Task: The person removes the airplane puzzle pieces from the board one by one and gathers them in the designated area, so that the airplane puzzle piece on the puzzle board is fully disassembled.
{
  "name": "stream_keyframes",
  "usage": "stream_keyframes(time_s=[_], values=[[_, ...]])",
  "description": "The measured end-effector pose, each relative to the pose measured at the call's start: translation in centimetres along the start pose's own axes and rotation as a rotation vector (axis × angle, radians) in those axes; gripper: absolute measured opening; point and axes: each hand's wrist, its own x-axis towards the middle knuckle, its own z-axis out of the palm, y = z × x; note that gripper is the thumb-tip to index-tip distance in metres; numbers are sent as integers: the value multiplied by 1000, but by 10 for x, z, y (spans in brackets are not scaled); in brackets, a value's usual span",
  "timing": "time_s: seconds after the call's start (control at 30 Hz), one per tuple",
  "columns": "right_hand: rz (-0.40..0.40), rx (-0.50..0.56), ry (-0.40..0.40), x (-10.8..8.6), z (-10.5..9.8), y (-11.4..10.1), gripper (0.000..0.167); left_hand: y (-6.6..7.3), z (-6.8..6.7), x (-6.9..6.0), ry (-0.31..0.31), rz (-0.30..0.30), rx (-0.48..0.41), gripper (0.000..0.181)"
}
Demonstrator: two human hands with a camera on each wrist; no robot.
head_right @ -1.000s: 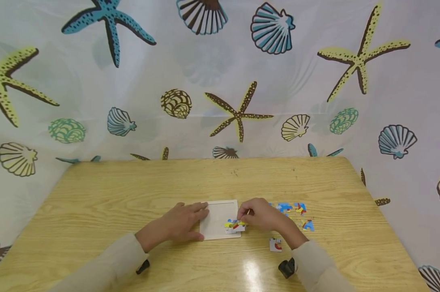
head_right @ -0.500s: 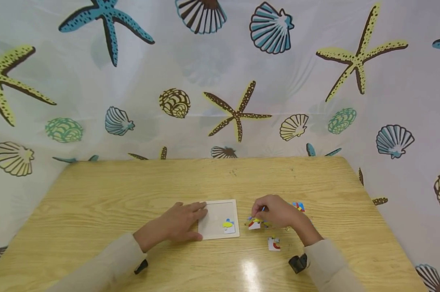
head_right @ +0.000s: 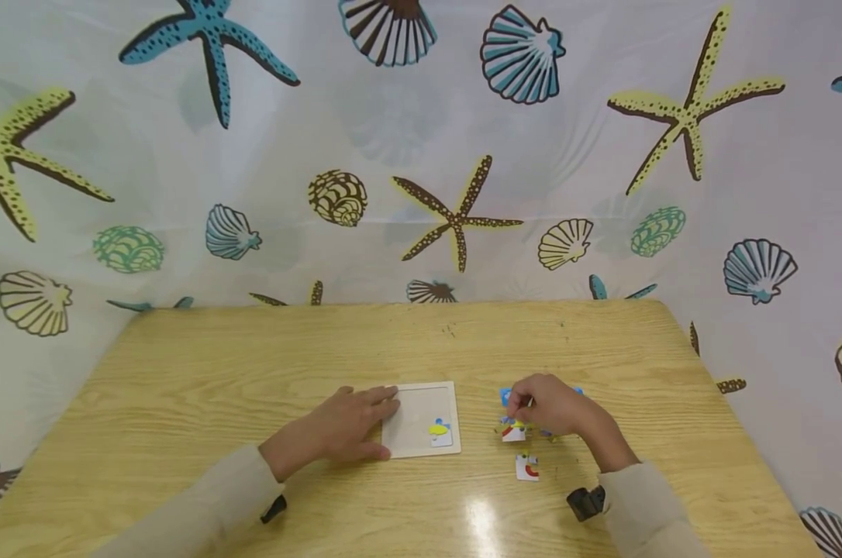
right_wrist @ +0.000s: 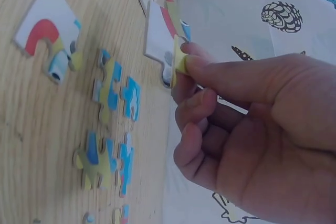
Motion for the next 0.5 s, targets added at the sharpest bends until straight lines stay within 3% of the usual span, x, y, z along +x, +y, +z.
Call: stream_keyframes(time_s=[0.5], values=[[85,0,7,-21,-9,19,11,0,0,2,-10,-8,31,75]])
